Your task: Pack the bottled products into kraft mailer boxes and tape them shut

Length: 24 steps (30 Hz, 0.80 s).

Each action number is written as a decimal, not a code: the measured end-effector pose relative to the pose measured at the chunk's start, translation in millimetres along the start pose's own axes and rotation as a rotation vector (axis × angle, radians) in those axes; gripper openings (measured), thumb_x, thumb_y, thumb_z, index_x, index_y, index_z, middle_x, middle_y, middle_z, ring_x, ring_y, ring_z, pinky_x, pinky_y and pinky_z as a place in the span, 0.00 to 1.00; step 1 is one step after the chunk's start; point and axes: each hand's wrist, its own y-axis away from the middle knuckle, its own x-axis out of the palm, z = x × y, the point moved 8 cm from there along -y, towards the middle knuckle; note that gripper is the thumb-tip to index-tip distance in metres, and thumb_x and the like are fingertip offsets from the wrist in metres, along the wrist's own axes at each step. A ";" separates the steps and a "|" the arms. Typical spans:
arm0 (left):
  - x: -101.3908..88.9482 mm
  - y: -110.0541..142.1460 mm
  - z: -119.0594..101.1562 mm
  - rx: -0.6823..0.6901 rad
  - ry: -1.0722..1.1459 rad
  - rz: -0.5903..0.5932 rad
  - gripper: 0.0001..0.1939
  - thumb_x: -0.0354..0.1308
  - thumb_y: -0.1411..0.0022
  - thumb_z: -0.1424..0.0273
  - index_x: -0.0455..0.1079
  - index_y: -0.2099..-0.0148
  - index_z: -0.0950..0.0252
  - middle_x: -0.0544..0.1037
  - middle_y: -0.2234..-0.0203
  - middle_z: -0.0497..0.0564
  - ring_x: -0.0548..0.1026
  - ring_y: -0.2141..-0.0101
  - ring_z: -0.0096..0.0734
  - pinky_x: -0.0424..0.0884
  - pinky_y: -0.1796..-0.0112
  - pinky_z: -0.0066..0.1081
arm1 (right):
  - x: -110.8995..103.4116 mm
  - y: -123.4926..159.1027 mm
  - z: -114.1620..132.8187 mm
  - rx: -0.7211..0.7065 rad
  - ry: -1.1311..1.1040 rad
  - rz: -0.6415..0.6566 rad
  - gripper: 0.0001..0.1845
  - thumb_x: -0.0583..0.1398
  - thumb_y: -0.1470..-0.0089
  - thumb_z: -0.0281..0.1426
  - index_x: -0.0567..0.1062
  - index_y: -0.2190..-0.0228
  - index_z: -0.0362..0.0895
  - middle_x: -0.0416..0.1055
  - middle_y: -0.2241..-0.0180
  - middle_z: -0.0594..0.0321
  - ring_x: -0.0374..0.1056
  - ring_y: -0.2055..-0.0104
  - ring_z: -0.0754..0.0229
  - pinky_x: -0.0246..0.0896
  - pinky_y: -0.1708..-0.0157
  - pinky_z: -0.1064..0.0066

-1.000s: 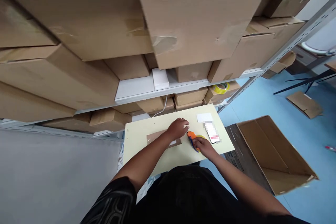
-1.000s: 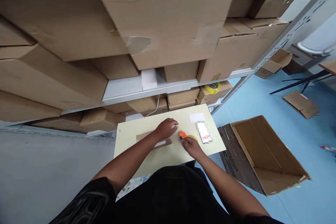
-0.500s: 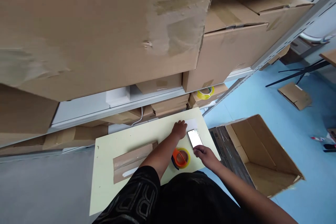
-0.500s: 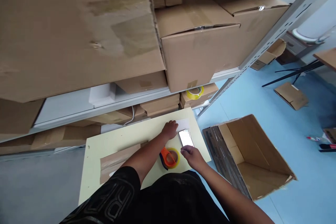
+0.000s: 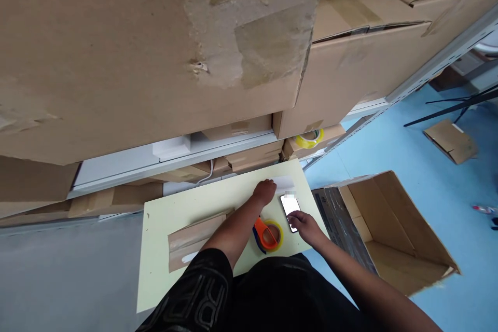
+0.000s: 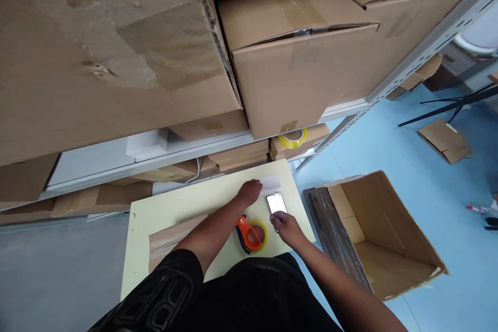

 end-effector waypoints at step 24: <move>-8.2 35.6 21.7 -0.239 0.508 -0.136 0.16 0.60 0.41 0.79 0.70 0.51 0.64 0.77 0.50 0.56 0.76 0.50 0.37 0.71 0.50 0.33 | 9.7 -93.4 63.7 -0.406 0.959 -0.134 0.24 0.54 0.40 0.27 0.74 0.43 0.40 0.70 0.41 0.48 0.64 0.42 0.47 0.61 0.43 0.59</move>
